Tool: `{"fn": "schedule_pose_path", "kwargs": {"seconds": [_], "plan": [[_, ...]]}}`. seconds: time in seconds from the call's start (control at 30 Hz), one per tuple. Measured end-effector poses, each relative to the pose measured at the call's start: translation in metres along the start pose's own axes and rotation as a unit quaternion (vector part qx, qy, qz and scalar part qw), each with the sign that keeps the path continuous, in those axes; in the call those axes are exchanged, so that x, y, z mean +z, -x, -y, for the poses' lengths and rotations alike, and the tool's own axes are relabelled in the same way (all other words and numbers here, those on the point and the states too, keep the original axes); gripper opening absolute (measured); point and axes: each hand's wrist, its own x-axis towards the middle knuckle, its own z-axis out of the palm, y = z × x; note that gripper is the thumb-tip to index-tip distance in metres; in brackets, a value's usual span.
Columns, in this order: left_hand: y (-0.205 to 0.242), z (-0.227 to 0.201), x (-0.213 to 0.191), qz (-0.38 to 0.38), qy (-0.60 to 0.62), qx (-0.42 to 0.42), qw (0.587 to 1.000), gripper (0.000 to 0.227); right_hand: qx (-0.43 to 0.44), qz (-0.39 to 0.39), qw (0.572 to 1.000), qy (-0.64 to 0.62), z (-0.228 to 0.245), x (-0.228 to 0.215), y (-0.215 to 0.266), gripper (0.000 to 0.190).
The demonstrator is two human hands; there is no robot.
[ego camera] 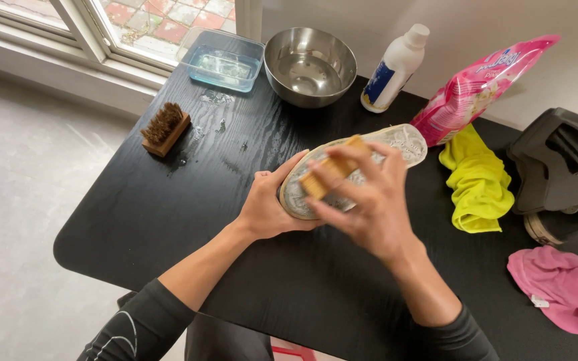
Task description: Brushing the sole of a white sneaker with a small brush and soapy water on a black table.
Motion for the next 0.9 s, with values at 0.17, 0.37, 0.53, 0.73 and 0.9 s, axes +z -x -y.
{"fn": "schedule_pose_path", "kwargs": {"seconds": [0.17, 0.37, 0.53, 0.73, 0.9], "plan": [[-0.002, -0.008, -0.003, -0.005, -0.003, -0.012, 1.0, 0.114, 0.051, -0.032, 0.998, 0.021, -0.007, -0.001, 0.001, 0.043], [0.004, 0.019, -0.002, 0.019, -0.012, -0.015, 1.0, 0.111, 0.025, 0.005, 1.0, 0.009, 0.024, 0.011, 0.003, 0.044], [-0.005, -0.009, -0.016, 0.017, -0.001, -0.027, 0.999, 0.108, 0.081, -0.014, 0.997, 0.01, -0.035, -0.003, 0.009, 0.04], [-0.007, -0.009, -0.014, 0.018, -0.003, -0.029, 0.999, 0.111, 0.151, -0.056, 0.985, 0.056, -0.113, -0.019, 0.036, 0.042], [-0.003, -0.01, -0.012, 0.032, -0.035, -0.035, 0.998, 0.117, 0.169, -0.066, 0.983, 0.027, -0.078, -0.01, 0.019, 0.042]]}}
